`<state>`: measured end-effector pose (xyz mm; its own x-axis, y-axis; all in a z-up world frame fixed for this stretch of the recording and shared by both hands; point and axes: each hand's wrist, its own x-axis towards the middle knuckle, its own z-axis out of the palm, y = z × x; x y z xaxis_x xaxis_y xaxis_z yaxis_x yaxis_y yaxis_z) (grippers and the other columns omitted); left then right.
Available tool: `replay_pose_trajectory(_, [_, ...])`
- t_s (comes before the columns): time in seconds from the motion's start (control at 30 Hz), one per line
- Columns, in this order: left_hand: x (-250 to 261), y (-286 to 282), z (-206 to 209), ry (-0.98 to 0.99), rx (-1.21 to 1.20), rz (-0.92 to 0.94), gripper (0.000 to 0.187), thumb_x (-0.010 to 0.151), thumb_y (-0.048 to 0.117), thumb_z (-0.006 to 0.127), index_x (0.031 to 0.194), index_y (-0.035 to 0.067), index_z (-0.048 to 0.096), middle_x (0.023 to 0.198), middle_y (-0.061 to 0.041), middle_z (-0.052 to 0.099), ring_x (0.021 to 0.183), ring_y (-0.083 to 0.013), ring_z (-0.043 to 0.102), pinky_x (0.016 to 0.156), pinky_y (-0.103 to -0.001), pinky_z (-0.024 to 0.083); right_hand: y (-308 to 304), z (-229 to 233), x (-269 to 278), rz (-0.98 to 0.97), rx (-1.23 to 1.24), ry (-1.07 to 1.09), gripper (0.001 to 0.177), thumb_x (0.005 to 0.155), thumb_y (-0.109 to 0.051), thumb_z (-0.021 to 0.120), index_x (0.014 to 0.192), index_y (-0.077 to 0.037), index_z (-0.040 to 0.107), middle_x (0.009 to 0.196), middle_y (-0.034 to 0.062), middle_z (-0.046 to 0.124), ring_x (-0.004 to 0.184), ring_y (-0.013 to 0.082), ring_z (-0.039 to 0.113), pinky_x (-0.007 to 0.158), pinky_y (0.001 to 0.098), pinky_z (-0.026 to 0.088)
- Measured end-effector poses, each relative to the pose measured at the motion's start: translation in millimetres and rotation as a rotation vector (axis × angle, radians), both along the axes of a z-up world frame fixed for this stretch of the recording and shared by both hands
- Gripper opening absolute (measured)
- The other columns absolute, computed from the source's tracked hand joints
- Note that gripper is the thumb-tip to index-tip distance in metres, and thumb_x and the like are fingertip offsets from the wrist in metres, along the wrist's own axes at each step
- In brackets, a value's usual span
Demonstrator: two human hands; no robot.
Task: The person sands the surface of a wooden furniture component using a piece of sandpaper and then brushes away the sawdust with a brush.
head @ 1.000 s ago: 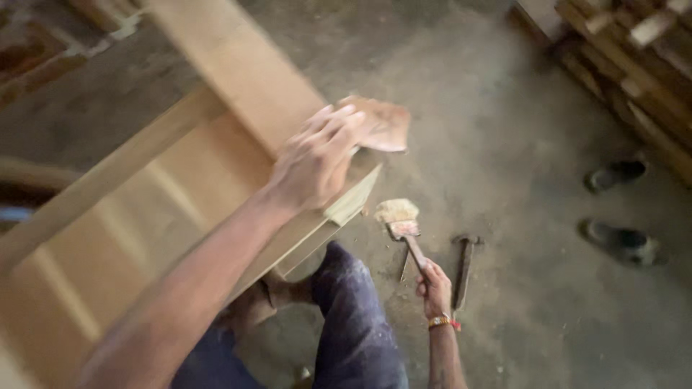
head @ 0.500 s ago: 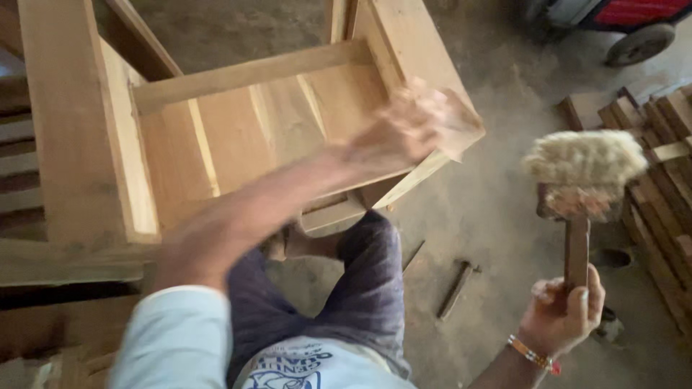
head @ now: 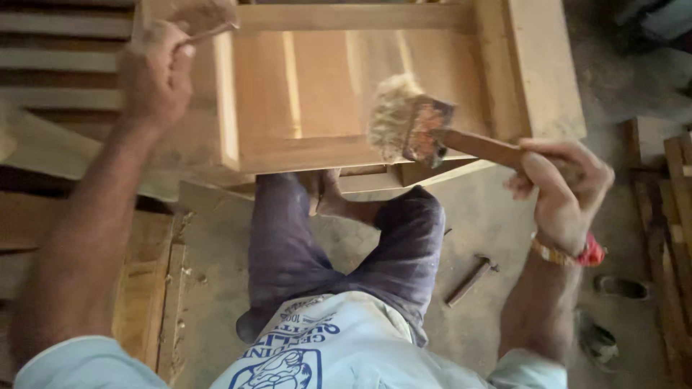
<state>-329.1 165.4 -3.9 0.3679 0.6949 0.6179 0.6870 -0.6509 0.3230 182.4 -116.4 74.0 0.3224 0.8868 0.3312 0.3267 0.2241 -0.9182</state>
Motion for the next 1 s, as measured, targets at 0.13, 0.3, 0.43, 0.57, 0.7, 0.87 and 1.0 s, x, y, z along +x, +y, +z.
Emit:
replay_pose_trajectory(0.13, [2.5, -18.1, -10.7, 0.095, -0.183, 0.016, 0.015, 0.113, 0.013, 0.061, 0.118, 0.001, 0.068, 0.101, -0.018, 0.074, 0.078, -0.0298, 0.069, 0.068, -0.042, 0.054, 73.5, 27.3, -45.4, 0.216, 0.006, -0.492, 0.009, 0.103, -0.004, 0.071, 0.108, 0.003, 0.070, 0.081, 0.0100, 0.070, 0.060, 0.0109, 0.060, 0.052, 0.0248, 0.047])
replay_pose_trajectory(0.3, [0.6, -27.0, 3.4, 0.034, 0.029, -0.083, 0.013, 0.112, 0.010, 0.060, 0.108, -0.001, 0.064, 0.118, -0.018, 0.074, 0.107, -0.0321, 0.073, 0.090, -0.045, 0.058, 131.5, 7.1, -80.3, 0.349, 0.272, -0.742, 0.007, 0.104, -0.005, 0.073, 0.104, -0.002, 0.068, 0.085, 0.0117, 0.070, 0.070, 0.0106, 0.065, 0.060, 0.0224, 0.054])
replay_pose_trajectory(0.43, [4.2, -23.7, 7.7, 0.034, 0.033, -0.065, 0.014, 0.113, 0.012, 0.061, 0.108, 0.000, 0.065, 0.120, -0.018, 0.073, 0.110, -0.0337, 0.073, 0.096, -0.047, 0.056, 147.5, -27.8, -97.5, 0.409, -0.017, -0.512, 0.014, 0.098, -0.007, 0.078, 0.099, 0.002, 0.068, 0.080, 0.0093, 0.069, 0.075, 0.0117, 0.066, 0.064, 0.0274, 0.052])
replay_pose_trajectory(0.57, [1.6, -32.2, 12.9, 0.019, 0.000, -0.057, 0.017, 0.107, 0.011, 0.063, 0.116, -0.002, 0.065, 0.118, -0.021, 0.072, 0.108, -0.0392, 0.069, 0.092, -0.050, 0.054, 161.5, -26.9, -96.2, 0.367, -0.186, -0.225, 0.016, 0.099, -0.008, 0.077, 0.105, 0.002, 0.067, 0.086, 0.0091, 0.072, 0.074, 0.0094, 0.068, 0.064, 0.0252, 0.055])
replay_pose_trajectory(0.7, [4.5, -24.9, 14.5, -0.056, 0.010, -0.098, 0.014, 0.105, 0.008, 0.063, 0.112, -0.004, 0.063, 0.118, -0.021, 0.071, 0.109, -0.0410, 0.068, 0.092, -0.051, 0.053, 173.8, -17.5, -117.4, 0.602, -0.086, -0.106, 0.017, 0.099, -0.007, 0.073, 0.111, 0.004, 0.067, 0.095, 0.0088, 0.074, 0.079, 0.0109, 0.069, 0.063, 0.0252, 0.054])
replay_pose_trajectory(0.87, [3.5, -28.4, 15.2, -0.110, -0.012, -0.104, 0.013, 0.105, 0.007, 0.064, 0.114, -0.003, 0.063, 0.116, -0.020, 0.071, 0.106, -0.0396, 0.069, 0.090, -0.050, 0.054, 188.2, -30.6, -200.2, 1.085, -0.356, -0.162, 0.027, 0.094, -0.017, 0.077, 0.113, 0.001, 0.069, 0.096, 0.0113, 0.075, 0.086, 0.0165, 0.074, 0.071, 0.0323, 0.062])
replay_pose_trajectory(1.0, [2.7, -28.6, 17.3, -0.206, -0.016, -0.109, 0.010, 0.104, 0.006, 0.063, 0.109, -0.002, 0.061, 0.115, -0.019, 0.072, 0.106, -0.0392, 0.069, 0.089, -0.049, 0.055, 240.2, -64.1, -253.8, 1.195, -0.278, -0.504, 0.026, 0.090, -0.022, 0.081, 0.105, -0.004, 0.071, 0.096, 0.0114, 0.075, 0.090, 0.0164, 0.074, 0.074, 0.0352, 0.066])
